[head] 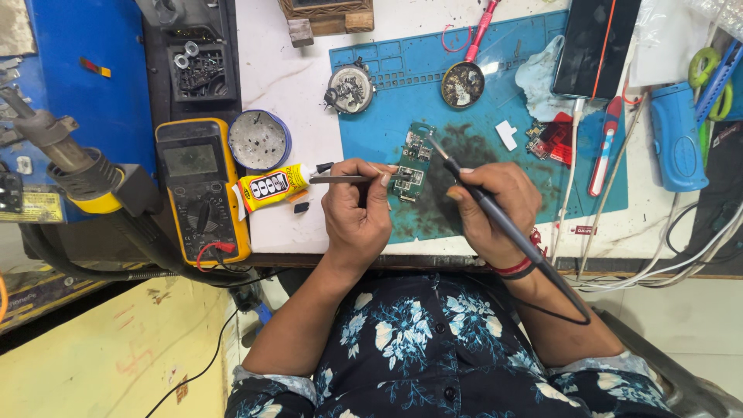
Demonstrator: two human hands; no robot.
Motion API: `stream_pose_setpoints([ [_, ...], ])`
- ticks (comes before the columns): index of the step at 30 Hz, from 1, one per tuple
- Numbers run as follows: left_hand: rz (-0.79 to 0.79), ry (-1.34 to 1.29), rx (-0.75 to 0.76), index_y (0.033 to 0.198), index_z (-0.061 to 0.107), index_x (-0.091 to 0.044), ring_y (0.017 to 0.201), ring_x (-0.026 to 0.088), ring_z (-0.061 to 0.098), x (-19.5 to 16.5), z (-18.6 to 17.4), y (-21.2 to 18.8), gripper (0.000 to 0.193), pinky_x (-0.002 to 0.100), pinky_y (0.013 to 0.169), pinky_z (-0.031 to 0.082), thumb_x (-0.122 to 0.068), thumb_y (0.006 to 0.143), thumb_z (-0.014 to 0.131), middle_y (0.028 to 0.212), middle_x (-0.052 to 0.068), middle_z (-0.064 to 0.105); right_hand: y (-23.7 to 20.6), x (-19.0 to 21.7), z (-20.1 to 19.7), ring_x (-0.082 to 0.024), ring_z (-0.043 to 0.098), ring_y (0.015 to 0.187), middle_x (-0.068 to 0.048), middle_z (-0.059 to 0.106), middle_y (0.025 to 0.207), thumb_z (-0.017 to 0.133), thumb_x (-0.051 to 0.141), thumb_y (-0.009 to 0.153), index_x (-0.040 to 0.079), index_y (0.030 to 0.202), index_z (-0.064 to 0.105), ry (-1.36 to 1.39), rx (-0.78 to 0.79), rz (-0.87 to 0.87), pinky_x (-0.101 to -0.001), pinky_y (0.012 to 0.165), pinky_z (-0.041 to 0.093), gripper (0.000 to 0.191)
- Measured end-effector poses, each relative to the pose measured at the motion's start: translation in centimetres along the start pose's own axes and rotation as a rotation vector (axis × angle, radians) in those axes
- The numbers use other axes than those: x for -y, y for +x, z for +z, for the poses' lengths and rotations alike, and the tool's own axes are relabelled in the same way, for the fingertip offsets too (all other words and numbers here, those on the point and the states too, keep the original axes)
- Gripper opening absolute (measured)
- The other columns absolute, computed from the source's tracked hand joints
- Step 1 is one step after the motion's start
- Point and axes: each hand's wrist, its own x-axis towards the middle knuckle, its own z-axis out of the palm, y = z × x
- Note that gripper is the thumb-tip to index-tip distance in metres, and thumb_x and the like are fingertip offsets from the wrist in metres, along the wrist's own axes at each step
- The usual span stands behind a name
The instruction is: The person uses a soldering iron and tweezers to apply solder to multiple points on a small green circuit board. The person holds the board steady with the tweezers while applying heat and solder with the iron, then repositions the board to work on different areas.
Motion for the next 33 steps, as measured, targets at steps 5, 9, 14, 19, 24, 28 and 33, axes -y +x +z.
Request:
stream_pose_setpoints([
  [5, 0.014, 0.047, 0.008, 0.114, 0.046, -0.001, 0.088, 0.011, 0.069, -0.2, 0.0, 0.2, 0.016, 0.023, 0.075, 0.056, 0.003, 0.105, 0.059, 0.103, 0.015, 0.073, -0.4, -0.2, -0.3, -0.024, 0.063, 0.066, -0.009, 0.064, 0.08, 0.072, 0.013, 0.097, 0.003, 0.1, 0.066, 0.04, 0.104, 0.077, -0.0344, 0.063, 0.047, 0.013],
  [9, 0.02, 0.052, 0.009, 0.114, 0.046, -0.001, 0.091, 0.013, 0.071, -0.4, 0.1, 0.2, 0.016, 0.024, 0.077, 0.057, 0.003, 0.105, 0.059, 0.103, 0.016, 0.073, -0.1, 0.1, -0.5, -0.024, 0.065, 0.068, -0.01, 0.067, 0.083, 0.069, 0.008, 0.098, 0.003, 0.097, 0.063, 0.064, 0.141, 0.022, -0.0345, 0.064, 0.049, 0.007],
  [14, 0.03, 0.06, 0.003, 0.114, 0.047, -0.001, 0.091, 0.013, 0.071, -0.5, 0.1, 0.3, 0.016, 0.024, 0.077, 0.057, 0.003, 0.106, 0.059, 0.103, 0.015, 0.073, 0.6, 0.5, -0.2, -0.026, 0.066, 0.069, -0.01, 0.069, 0.083, 0.07, 0.006, 0.095, 0.003, 0.095, 0.063, 0.058, 0.156, -0.006, -0.0353, 0.064, 0.05, 0.008],
  [19, 0.033, 0.057, 0.008, 0.114, 0.046, -0.001, 0.091, 0.013, 0.071, -0.5, 0.0, 0.3, 0.017, 0.024, 0.078, 0.057, 0.003, 0.106, 0.06, 0.104, 0.015, 0.073, 0.8, 0.7, -0.1, -0.027, 0.068, 0.07, -0.011, 0.07, 0.083, 0.071, 0.006, 0.094, 0.003, 0.094, 0.063, 0.045, 0.156, -0.017, -0.0358, 0.065, 0.052, 0.009],
  [24, 0.04, 0.061, 0.006, 0.115, 0.046, -0.001, 0.091, 0.012, 0.071, -0.5, 0.0, 0.4, 0.017, 0.024, 0.078, 0.057, 0.002, 0.106, 0.06, 0.104, 0.015, 0.073, 0.9, 0.8, -0.1, -0.027, 0.068, 0.07, -0.011, 0.07, 0.083, 0.071, 0.006, 0.093, 0.003, 0.094, 0.063, 0.045, 0.162, -0.018, -0.036, 0.066, 0.053, 0.009],
  [28, -0.007, 0.054, 0.006, 0.114, 0.046, -0.001, 0.085, 0.01, 0.068, -0.5, 0.1, 0.3, 0.017, 0.023, 0.074, 0.056, 0.002, 0.105, 0.061, 0.103, 0.015, 0.074, 0.8, 0.7, -0.1, -0.027, 0.069, 0.072, -0.011, 0.071, 0.084, 0.071, 0.006, 0.094, 0.003, 0.094, 0.063, 0.057, 0.158, -0.015, -0.0356, 0.067, 0.054, 0.009],
  [33, 0.011, 0.05, 0.005, 0.114, 0.046, -0.002, 0.085, 0.01, 0.068, -0.4, 0.1, 0.3, 0.018, 0.023, 0.074, 0.056, 0.003, 0.105, 0.061, 0.104, 0.014, 0.073, 0.9, 0.7, -0.1, -0.027, 0.069, 0.071, -0.011, 0.07, 0.084, 0.07, 0.006, 0.094, 0.003, 0.093, 0.062, 0.054, 0.163, -0.01, -0.036, 0.067, 0.053, 0.009],
])
